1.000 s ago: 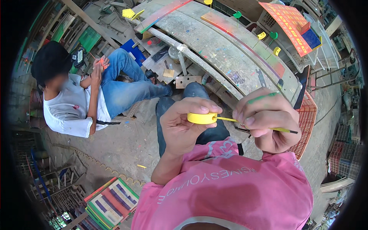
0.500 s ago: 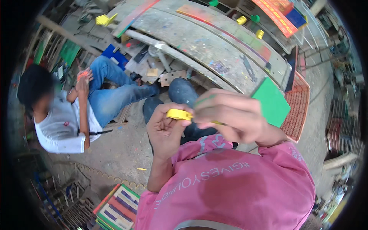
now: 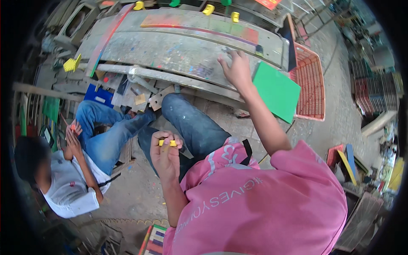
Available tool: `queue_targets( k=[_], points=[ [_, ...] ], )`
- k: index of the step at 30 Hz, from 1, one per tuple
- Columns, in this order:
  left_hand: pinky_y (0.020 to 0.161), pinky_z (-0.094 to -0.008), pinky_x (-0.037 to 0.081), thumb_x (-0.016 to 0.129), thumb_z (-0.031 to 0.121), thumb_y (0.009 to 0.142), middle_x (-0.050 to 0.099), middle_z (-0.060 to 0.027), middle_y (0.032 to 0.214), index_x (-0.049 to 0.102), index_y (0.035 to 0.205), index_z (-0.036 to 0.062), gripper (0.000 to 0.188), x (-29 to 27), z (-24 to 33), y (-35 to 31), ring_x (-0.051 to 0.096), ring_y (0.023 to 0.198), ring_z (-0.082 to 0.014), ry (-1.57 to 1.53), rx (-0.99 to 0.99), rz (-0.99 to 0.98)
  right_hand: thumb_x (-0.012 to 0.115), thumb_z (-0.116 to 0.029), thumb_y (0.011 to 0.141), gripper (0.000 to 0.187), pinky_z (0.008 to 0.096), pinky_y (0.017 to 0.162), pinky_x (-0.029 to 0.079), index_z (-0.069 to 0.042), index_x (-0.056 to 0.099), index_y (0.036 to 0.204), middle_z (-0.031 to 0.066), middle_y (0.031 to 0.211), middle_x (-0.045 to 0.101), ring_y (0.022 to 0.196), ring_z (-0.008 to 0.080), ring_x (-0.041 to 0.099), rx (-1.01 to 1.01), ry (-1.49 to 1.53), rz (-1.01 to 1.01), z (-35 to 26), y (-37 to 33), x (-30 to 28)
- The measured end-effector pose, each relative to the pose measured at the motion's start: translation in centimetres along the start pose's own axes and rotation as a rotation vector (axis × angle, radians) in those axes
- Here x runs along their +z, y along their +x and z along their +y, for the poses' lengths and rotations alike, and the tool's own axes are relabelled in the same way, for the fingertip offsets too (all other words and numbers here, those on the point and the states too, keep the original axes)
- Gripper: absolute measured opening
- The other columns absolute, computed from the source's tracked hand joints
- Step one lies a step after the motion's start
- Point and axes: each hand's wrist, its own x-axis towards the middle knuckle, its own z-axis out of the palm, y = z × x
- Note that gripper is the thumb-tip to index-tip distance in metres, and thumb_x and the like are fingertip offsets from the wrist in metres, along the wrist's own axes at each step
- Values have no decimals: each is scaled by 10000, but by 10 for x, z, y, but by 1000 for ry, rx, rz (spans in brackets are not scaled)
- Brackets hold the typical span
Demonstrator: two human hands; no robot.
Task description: The person sands a small yellow wooden piece using a sanding block held in the right hand while supporting the piece with the left hand. The person rotates the piece to sand different edges and surfaces, then places it on a workbench.
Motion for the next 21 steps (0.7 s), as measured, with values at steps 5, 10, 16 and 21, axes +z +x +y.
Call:
queue_targets(
  k=[5, 10, 16, 21],
  points=[
    [697, -293, 418, 494, 70, 939, 511, -84, 881, 500, 996, 18, 78, -1, -9, -3, 490, 781, -157, 41, -60, -11, 591, -189, 822, 299, 483, 888, 424, 26, 622, 1027, 226, 1071, 584, 1060, 382, 528, 343, -409, -60, 44, 18, 50],
    [677, -288, 422, 493, 54, 948, 516, -76, 849, 500, 968, 31, 31, -4, -15, -6, 495, 768, -152, 13, -72, 25, 549, -100, 814, 270, 483, 843, 460, 40, 611, 1036, 256, 1029, 593, 995, 383, 575, 381, -292, -185, 51, 21, 48],
    [677, -277, 417, 479, 77, 960, 509, -63, 848, 515, 1014, 46, 72, -19, -15, 0, 492, 757, -145, 27, -35, 95, 536, -188, 910, 301, 415, 655, 515, 16, 546, 1132, 194, 738, 631, 700, 288, 655, 230, 211, -222, -6, -2, 10],
    [669, -271, 426, 503, 73, 953, 520, -66, 844, 524, 1021, 35, 81, -28, -10, 13, 507, 743, -140, 121, 29, 202, 443, -278, 1000, 335, 243, 536, 399, -21, 623, 1119, 27, 656, 559, 570, 80, 484, 554, 742, -1096, -93, -49, -70]
  ],
)
